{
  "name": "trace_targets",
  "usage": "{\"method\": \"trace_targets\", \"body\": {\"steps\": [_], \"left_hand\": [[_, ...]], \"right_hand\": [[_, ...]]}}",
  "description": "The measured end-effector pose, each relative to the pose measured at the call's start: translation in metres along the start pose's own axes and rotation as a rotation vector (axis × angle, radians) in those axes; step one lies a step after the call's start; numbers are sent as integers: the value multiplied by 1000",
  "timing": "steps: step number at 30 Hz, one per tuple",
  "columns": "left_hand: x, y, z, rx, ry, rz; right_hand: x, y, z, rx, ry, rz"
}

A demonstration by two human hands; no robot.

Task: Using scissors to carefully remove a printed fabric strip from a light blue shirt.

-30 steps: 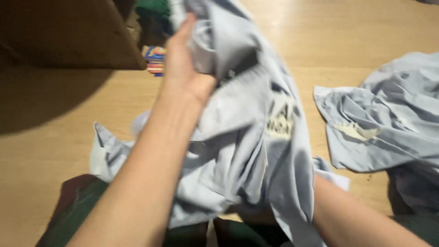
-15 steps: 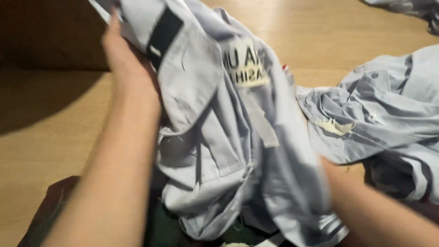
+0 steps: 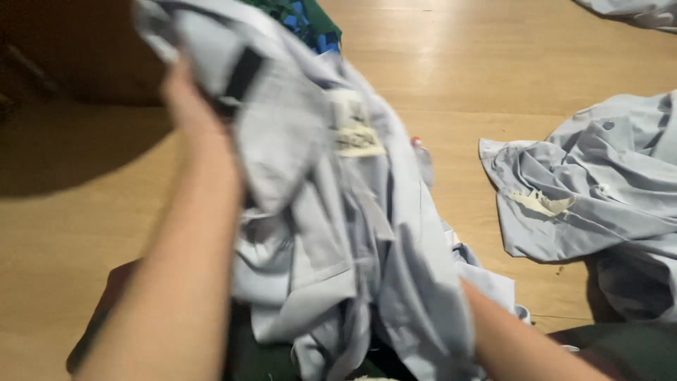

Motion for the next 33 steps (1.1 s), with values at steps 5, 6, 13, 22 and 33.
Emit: {"method": "trace_targets", "body": {"steps": [5,6,13,22,33], "left_hand": [[93,39,8,26,62,27],[103,36,1,23,62,23],[179,-2,-9,86,192,14],[220,17,-7,140,308,123],[248,87,17,-181,256,-80]], "right_hand": [[-2,10,-6,-65,-26,-58],[-2,9,-6,-71,-30,-72],[-23,22,-13,-146,-59,175],[18,61,-47,62,314,395],[-136,84,-19,181,129,-347]]}}
Point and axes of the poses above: each hand's wrist, its own z-axis towards the middle knuckle, its own x-axis out of the back of the hand, y = z × x, the point moved 8 cm from there along z, towards the middle knuckle, and after that the axes turned 2 degrees about y, right-handed, at the moved point
